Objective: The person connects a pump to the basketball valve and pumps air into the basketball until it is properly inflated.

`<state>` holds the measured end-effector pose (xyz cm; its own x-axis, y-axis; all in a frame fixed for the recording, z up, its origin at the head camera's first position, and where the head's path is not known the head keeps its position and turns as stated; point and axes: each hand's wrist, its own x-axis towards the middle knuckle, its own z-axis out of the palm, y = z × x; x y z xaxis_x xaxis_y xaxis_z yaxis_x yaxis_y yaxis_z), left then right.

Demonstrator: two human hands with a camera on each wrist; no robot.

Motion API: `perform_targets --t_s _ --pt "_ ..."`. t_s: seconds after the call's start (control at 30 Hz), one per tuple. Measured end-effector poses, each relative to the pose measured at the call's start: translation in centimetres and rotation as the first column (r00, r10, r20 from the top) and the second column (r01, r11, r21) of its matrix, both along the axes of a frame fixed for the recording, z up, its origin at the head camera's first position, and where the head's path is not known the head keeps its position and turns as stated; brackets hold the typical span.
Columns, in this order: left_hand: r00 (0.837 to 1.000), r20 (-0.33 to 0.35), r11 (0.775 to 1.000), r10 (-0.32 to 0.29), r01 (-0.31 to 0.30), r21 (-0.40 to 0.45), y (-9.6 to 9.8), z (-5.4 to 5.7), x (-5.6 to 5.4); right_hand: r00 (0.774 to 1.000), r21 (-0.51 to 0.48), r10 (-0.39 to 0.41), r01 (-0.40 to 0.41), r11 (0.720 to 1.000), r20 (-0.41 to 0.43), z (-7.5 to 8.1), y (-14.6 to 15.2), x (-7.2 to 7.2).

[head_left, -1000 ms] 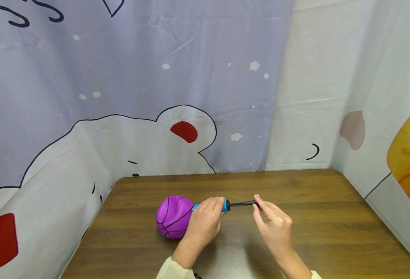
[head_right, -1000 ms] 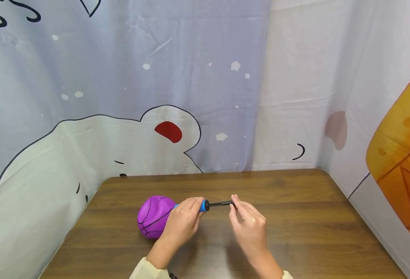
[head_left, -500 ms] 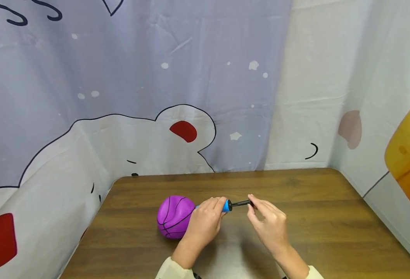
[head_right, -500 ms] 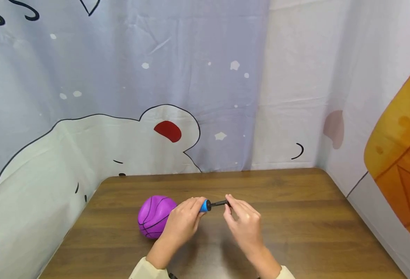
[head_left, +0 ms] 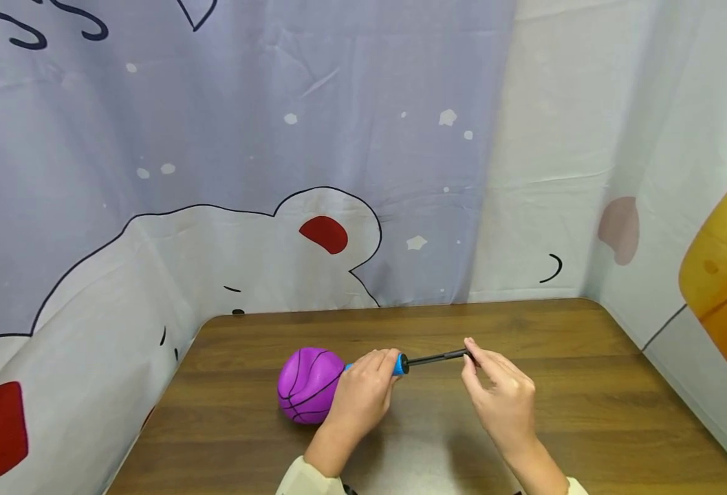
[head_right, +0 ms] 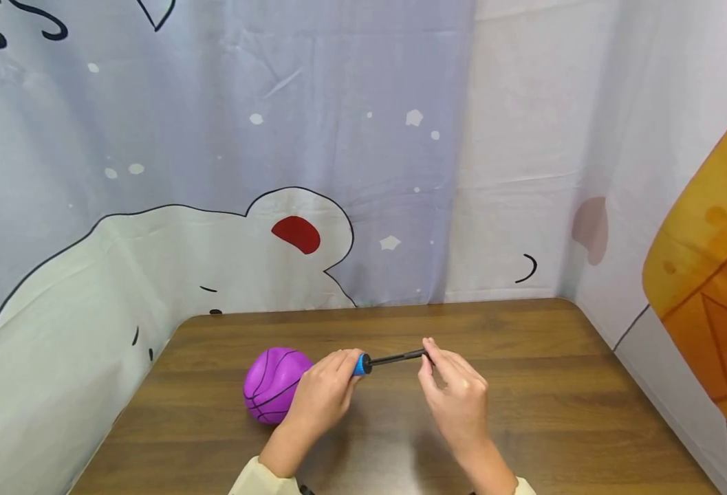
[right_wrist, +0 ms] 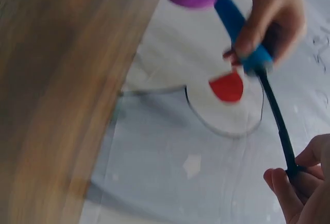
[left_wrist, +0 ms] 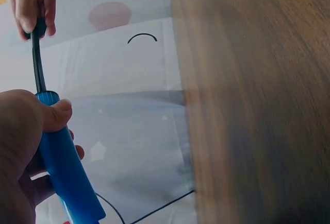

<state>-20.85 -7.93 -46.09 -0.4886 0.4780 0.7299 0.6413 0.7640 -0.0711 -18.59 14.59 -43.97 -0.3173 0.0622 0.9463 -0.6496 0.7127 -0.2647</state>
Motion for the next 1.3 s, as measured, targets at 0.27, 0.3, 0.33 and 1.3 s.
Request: perform_targets --t_s 0.27,0.3,0.33,1.3 --pt "1.0 -0.025 1.0 0.007 -0.008 -0.014 0.2 -0.2 0.2 0.983 0.016 0.169 -0.17 0.985 0.076 -2.1 -4.3 -0.2" --pt "1.0 -0.021 1.0 0.007 -0.008 -0.021 0.2 -0.2 0.2 0.978 0.019 0.187 -0.189 0.982 0.098 -2.3 -4.4 -0.2" --pt "1.0 -0.019 1.0 0.009 -0.01 -0.027 0.2 -0.3 0.2 0.973 0.021 0.202 -0.205 0.979 0.112 -2.4 -4.4 -0.2" --pt "0.999 -0.033 0.999 0.035 -0.036 -0.015 0.1 0.2 0.4 0.994 0.027 0.111 -0.111 0.993 -0.014 -0.5 -2.6 -0.4"
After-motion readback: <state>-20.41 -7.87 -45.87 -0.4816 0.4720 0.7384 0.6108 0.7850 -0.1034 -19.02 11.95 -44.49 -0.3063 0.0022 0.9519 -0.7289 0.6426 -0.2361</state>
